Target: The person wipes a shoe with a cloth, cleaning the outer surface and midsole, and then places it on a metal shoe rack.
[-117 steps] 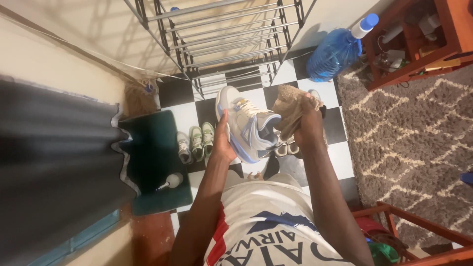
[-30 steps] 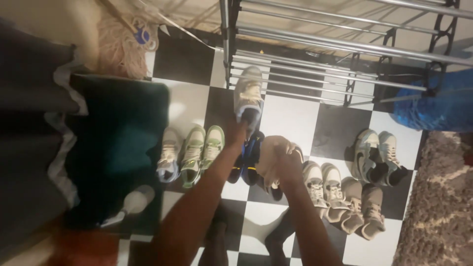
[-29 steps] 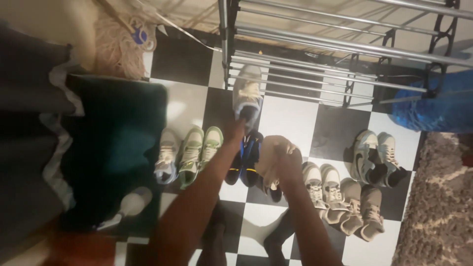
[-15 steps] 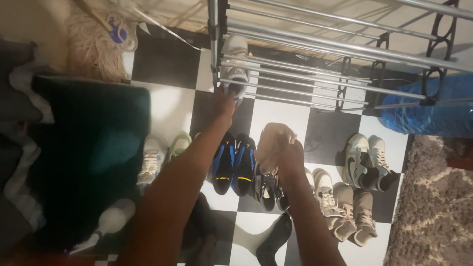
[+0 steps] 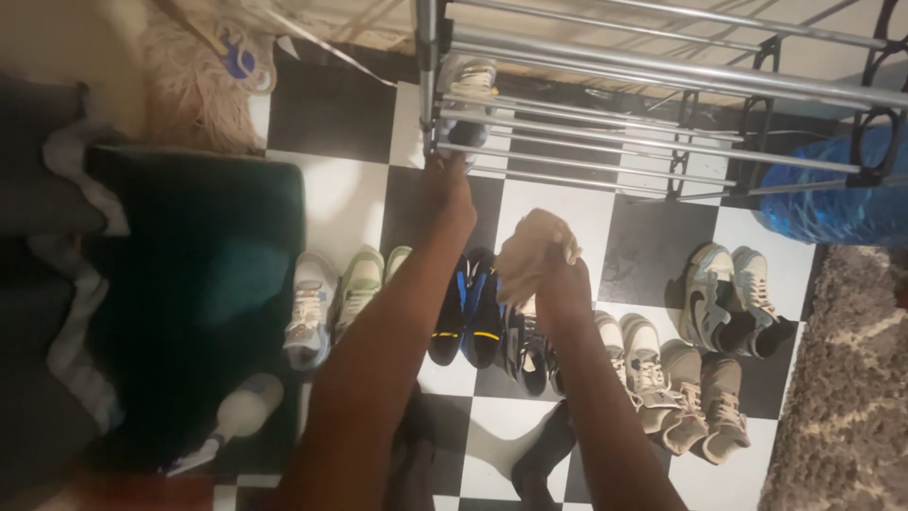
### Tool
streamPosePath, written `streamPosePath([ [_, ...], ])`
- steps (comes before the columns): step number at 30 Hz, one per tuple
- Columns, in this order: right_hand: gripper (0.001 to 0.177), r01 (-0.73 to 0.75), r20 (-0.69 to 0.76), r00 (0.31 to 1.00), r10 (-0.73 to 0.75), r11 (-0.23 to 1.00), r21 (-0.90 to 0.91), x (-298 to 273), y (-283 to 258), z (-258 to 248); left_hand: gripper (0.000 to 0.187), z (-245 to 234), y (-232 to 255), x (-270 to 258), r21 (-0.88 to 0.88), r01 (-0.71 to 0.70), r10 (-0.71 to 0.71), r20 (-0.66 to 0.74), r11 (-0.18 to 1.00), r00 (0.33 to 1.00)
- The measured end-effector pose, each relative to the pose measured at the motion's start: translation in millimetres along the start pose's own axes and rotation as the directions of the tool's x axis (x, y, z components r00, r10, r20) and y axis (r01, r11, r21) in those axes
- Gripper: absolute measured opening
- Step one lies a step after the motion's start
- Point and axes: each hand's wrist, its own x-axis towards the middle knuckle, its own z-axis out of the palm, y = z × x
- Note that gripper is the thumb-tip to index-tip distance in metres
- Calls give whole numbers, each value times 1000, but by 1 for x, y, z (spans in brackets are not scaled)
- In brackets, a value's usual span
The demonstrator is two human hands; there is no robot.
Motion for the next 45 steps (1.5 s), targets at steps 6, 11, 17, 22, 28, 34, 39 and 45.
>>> streamPosePath([
  [6, 63, 133, 164, 966, -198, 930, 342, -17, -4, 11, 23, -83, -53, -50, -489, 437, -467, 68, 755, 882],
  [11, 51, -58, 242, 970, -3, 968, 245, -37, 13, 21, 21, -206, -78, -141, -588, 502, -516, 161, 634, 841],
  [17, 54, -273, 447, 891, 82, 883, 381, -74, 10, 69, 24, -320, -78, -201, -484, 301, -310, 66, 821, 949],
  [22, 55, -364, 434, 873, 221, 888, 280, -91, 26, 108, 24, -364, -65, -169, -590, 277, -506, -266, 758, 820],
  [28, 54, -283, 529, 815, 237, 959, 5, -87, 44, 145, 34, -394, -42, -109, -210, 193, -274, -493, 958, 826],
  [34, 53, -400, 568, 797, 205, 884, 242, -85, 74, 149, 53, -409, -63, -63, 426, 465, -214, -515, 777, 830],
  [39, 67, -288, 549, 812, 200, 954, 78, -99, 67, 139, 60, -425, -70, -78, 541, 387, -157, -421, 746, 893],
  [45, 70, -342, 325, 893, 311, 939, 44, -134, 24, 121, 24, -377, 26, -170, -388, 224, -380, -395, 894, 836],
])
